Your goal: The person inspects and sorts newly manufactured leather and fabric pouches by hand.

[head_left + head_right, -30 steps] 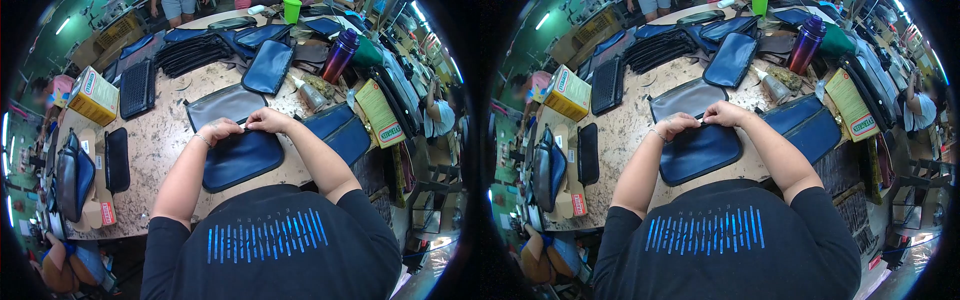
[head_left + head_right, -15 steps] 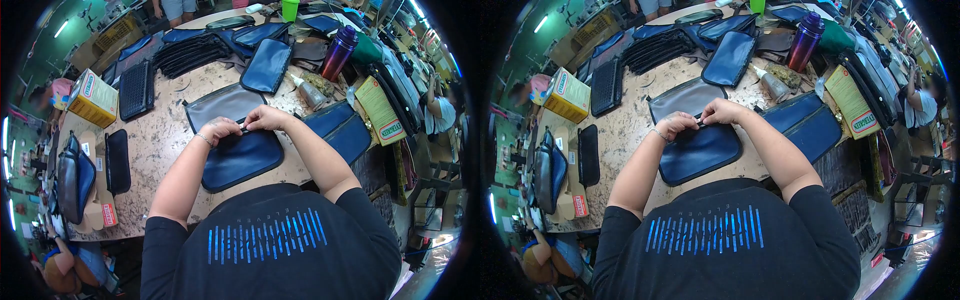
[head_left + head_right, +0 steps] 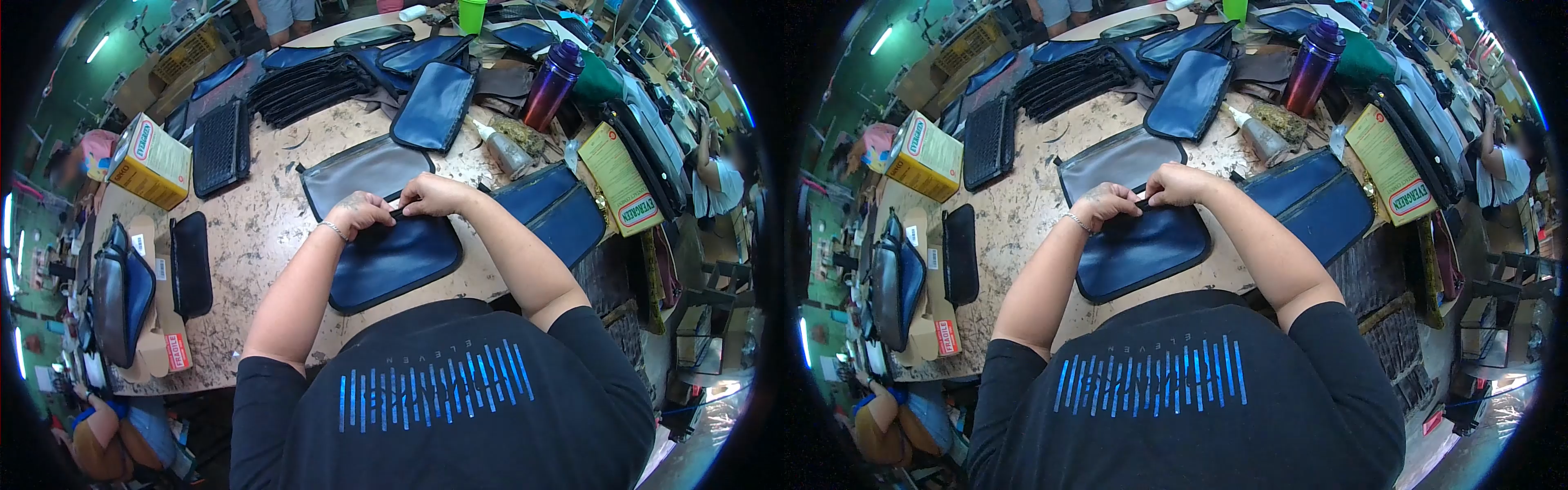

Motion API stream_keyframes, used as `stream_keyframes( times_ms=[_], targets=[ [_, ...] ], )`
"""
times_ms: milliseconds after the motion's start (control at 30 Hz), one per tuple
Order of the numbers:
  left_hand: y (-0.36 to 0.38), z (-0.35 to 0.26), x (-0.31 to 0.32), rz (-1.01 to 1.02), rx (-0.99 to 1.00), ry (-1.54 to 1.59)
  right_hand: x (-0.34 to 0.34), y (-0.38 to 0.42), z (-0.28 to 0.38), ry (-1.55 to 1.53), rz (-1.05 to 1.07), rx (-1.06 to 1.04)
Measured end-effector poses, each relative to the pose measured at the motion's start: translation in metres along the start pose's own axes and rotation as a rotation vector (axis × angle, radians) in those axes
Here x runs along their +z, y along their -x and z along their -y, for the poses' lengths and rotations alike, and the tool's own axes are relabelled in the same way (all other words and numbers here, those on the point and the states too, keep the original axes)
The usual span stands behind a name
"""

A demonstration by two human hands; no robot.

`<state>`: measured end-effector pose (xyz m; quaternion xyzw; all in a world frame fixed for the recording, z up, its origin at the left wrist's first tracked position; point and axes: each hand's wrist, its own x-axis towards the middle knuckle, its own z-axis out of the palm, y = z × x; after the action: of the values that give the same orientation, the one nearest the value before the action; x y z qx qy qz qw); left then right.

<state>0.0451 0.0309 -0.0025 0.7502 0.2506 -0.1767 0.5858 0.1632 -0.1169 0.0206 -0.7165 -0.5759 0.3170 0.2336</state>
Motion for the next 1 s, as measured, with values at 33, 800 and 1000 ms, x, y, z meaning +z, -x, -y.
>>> stream_keyframes(
  times_ms=[33,800,1000],
  targets=[
    [0.0,0.001,0.0,-0.002,-0.026,0.004,0.0,-0.001,-0.001,0.0,0.001,-0.001],
    [0.028,-0.003,0.005,-0.003,0.348,-0.356,0.007,0.001,-0.009,-0.092,-0.013,0.078],
    [0.022,-0.002,0.011,-0.069,0.252,-0.297,0.008,0.0,-0.01,-0.001,-0.037,-0.026]
  ],
)
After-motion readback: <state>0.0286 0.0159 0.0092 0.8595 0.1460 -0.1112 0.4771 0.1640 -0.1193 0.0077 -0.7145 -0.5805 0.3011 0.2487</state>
